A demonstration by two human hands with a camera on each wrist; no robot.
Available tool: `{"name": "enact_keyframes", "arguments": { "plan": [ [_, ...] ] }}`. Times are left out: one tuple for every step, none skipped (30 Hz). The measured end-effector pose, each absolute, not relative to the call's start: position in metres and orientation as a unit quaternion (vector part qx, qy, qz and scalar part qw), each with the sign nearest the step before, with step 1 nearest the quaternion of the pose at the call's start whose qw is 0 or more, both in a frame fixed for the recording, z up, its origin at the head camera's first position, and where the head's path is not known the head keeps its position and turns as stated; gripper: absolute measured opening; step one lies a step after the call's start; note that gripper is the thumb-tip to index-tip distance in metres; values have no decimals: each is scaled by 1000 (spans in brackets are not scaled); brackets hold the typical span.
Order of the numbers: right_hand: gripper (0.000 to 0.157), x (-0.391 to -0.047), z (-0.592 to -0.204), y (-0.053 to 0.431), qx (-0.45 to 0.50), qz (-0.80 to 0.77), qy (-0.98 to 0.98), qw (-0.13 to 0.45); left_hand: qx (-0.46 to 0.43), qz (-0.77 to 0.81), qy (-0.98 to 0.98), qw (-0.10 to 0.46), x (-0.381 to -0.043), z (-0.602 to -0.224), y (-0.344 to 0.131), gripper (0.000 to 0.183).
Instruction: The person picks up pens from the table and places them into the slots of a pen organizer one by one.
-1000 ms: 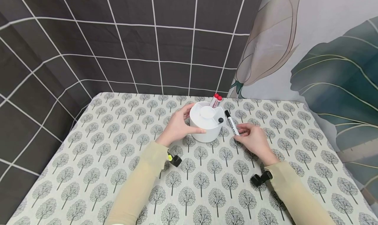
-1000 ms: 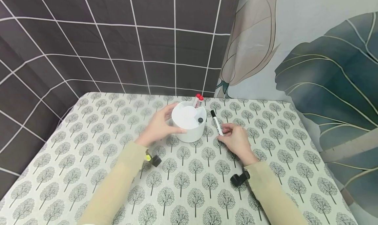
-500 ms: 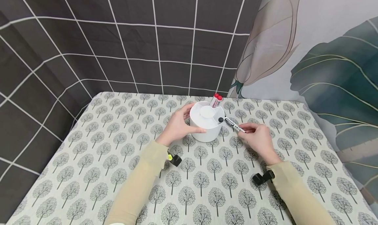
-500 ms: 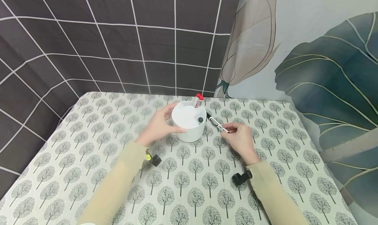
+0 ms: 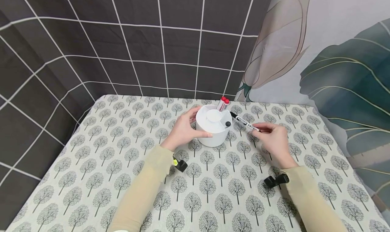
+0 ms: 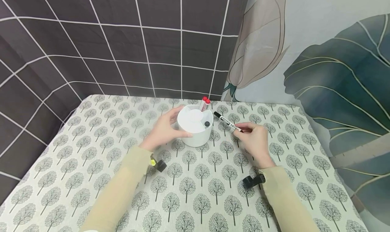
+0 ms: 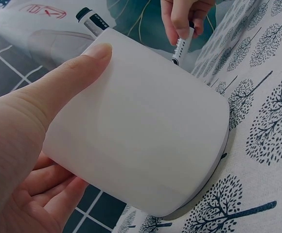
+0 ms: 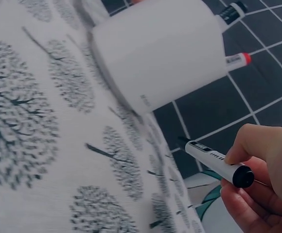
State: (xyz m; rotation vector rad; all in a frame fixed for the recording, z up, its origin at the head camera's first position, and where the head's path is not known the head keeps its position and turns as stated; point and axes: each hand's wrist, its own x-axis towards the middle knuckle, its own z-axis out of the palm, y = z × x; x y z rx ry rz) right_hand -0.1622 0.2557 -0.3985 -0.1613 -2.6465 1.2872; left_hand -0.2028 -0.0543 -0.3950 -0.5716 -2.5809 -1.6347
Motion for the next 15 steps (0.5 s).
{"name": "enact_keyframes", "arguments": {
  "plan": [
    [25, -162, -397, 257, -56, 438, -891, 101, -183, -526, -831, 17, -203, -395, -54, 106],
    [25, -163, -395, 258, -56, 440, -890, 103, -183, -525, -831, 17, -203, -395, -54, 107],
    [24, -163, -393, 259, -58, 440, -890, 107, -183, -525, -831, 17, -203, -395, -54, 107],
    [24, -163, -392, 260, -60, 440, -889, 111, -183, -524, -832, 17, -203, -395, -54, 107],
    [23, -164, -390, 261, -63, 438, -889, 117, -182, -523, -832, 16, -203, -396, -54, 107],
    [23, -164, -388, 262, -64, 436, -889, 125, -182, -522, -833, 16, -204, -396, -54, 108],
    [22, -164, -385, 262, -66, 435, -889, 128, -182, -522, -833, 15, -204, -396, -54, 108],
    [22, -164, -383, 263, -67, 436, -888, 131, -182, -521, -834, 15, -204, -396, -54, 108],
    [21, -164, -381, 264, -69, 437, -886, 138, -182, -521, -834, 15, -203, -396, -54, 109],
    [21, -164, -378, 264, -72, 441, -883, 141, -181, -520, -834, 15, -203, -396, -54, 109],
    [21, -164, -376, 264, -74, 443, -882, 147, -181, -520, -834, 15, -203, -396, -54, 109],
    [22, -163, -374, 265, -76, 448, -879, 149, -183, -521, -834, 15, -203, -396, -54, 109],
    [22, -163, -371, 266, -76, 451, -876, 151, -183, -521, -833, 16, -203, -396, -54, 108],
    [22, -163, -369, 266, -77, 455, -873, 158, -184, -522, -833, 16, -204, -396, -55, 108],
    [22, -162, -367, 266, -80, 458, -871, 161, -185, -522, -832, 17, -204, -396, -55, 108]
  ]
}}
